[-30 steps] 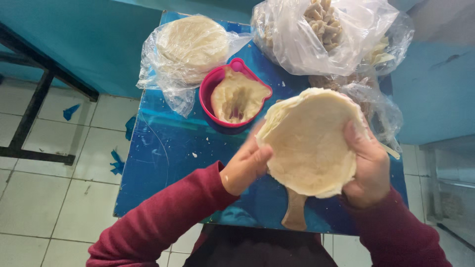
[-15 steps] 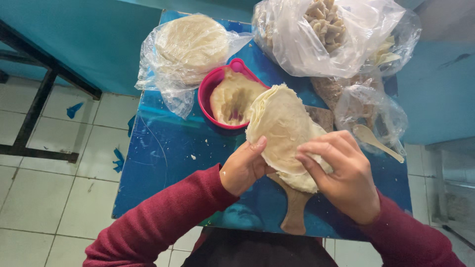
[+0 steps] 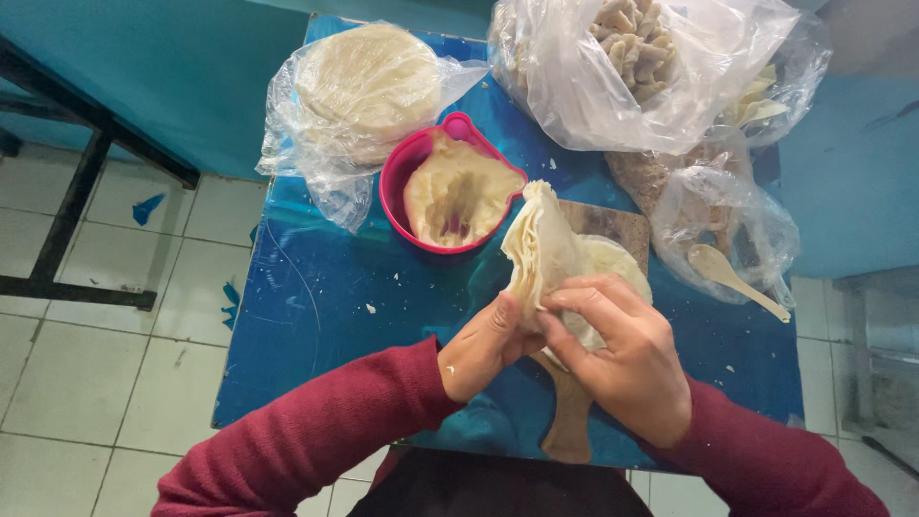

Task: The person peels thin dough wrapper sheets one at a time from a plastic-wrapped stack on the table, stretching and separating each sheet by hand and laying it on the wooden board. They work through the stack, setting finished wrappers aside and handling the remaining dough mass in a pink bowl.

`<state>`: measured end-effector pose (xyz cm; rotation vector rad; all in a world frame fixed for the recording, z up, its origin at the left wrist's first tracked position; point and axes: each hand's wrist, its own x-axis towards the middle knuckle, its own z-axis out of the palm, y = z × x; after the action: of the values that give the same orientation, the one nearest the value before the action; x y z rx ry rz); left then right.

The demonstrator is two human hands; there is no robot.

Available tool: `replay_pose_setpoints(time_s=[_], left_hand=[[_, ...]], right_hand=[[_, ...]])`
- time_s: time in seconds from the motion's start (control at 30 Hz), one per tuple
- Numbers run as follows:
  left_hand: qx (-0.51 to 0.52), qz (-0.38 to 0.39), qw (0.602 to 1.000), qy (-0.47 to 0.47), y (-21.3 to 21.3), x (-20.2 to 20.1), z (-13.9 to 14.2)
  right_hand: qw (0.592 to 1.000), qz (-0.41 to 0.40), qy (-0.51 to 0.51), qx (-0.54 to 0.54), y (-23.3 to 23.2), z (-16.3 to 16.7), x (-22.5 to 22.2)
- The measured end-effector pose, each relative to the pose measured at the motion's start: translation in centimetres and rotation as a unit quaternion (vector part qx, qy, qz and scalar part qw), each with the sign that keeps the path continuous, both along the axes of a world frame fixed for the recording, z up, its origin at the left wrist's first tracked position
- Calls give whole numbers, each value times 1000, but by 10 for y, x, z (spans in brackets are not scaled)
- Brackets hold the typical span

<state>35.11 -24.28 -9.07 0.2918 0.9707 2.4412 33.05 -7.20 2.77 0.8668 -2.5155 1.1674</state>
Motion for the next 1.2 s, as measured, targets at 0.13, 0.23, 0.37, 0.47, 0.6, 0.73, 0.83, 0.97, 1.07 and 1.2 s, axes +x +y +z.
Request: replay_pose_setpoints(time_s=[0.13, 0.23, 0.37, 0.47, 0.6, 0.73, 0.83, 0.97, 1.07, 1.2], left_hand=[[-71, 25, 996, 52, 2, 0, -5], [-98, 39, 990, 97, 3, 0, -4], [-39, 66, 997, -2, 6, 0, 3], [-11, 101, 995, -18, 5, -2, 7], [0, 116, 993, -23, 3, -3, 9], [-5, 119, 993, -1, 1, -2, 9], [-102, 137, 982, 78, -2, -2, 10], [-115, 109, 985, 71, -2, -1, 12], [-151, 143, 974, 88, 1, -2, 12], [-115, 186, 975, 50, 1, -2, 14]], right_hand=[[997, 14, -68, -22, 11, -9, 0], [983, 32, -175, -50, 27, -20, -7], [830, 0, -440, -342, 38, -40, -24], [711, -12, -520, -473, 46, -41, -38], [707, -37, -525, -472, 43, -35, -54], [727, -30, -529, -437, 38, -29, -53], [729, -1, -565, -387, 41, -28, -49], [774, 29, -572, -271, 43, -37, -49], [856, 4, -498, -135, 43, -48, -41], [889, 39, -390, -237, 51, -48, -43]])
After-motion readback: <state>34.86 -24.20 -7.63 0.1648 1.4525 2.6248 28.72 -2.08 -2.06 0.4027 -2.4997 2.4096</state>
